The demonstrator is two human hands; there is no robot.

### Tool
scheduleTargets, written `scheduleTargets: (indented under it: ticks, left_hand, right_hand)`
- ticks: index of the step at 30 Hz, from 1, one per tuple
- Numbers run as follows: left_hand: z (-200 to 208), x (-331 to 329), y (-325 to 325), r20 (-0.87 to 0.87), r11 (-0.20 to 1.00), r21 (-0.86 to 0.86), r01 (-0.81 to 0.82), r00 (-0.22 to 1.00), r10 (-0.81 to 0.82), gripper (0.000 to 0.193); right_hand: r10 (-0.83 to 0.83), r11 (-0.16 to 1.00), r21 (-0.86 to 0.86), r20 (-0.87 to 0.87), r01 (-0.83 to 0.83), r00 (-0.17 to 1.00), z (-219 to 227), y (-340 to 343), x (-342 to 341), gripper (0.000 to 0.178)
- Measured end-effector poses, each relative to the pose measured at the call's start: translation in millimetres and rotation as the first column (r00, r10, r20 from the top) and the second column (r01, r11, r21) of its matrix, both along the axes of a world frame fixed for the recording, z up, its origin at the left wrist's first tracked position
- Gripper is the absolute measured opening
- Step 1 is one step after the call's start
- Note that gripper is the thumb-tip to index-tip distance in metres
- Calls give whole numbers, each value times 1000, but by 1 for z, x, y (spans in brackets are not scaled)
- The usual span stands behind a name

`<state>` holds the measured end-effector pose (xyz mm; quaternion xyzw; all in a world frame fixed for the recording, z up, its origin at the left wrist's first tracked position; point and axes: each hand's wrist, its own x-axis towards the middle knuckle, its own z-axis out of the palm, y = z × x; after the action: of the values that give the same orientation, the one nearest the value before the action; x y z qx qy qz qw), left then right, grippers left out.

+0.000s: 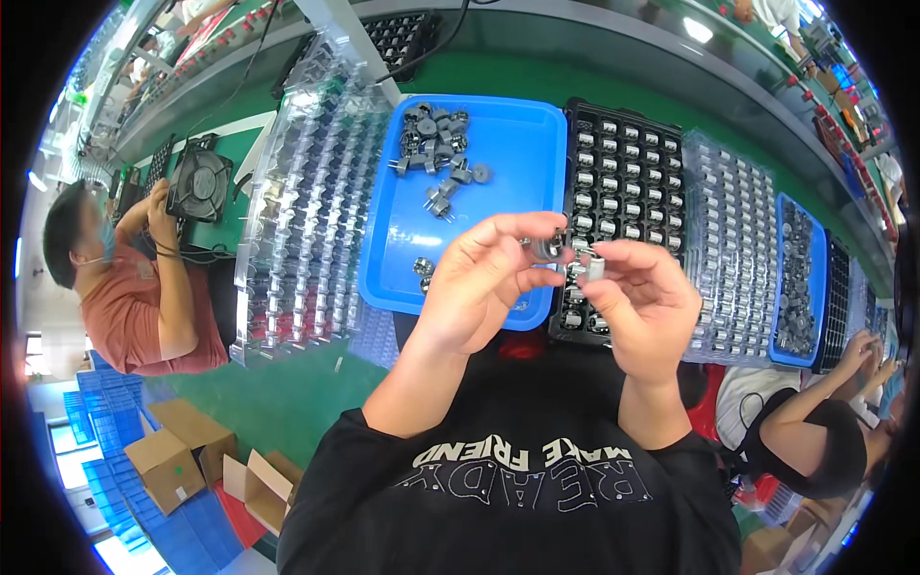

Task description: Manually assemble and sort small electronic components into plastic trays on a factory production line.

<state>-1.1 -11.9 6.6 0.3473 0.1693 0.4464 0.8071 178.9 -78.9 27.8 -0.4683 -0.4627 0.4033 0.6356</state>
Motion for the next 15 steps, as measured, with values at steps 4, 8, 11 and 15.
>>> scheduleTargets:
  ticks: [4,8,11,15]
  left_hand:
    - [0,7,-5,120,997,-73,-30,992,39,34]
    - [-5,14,-7,27,982,125,-139,990,137,48]
    - [-1,13,-8,-8,986,116,-123,992,125,53]
    - [0,12,-9,-9,985,118,-124,992,126,54]
  right_hand:
    - [-41,991,134,160,19,986,-3,1,-8,33]
    - [-231,933,353,436,71,870,-3,8,-9,36]
    - [-281,912,406,515,58,810,3,8,-9,35]
    - [-285,896,443,528,27,800,1,8,-7,34]
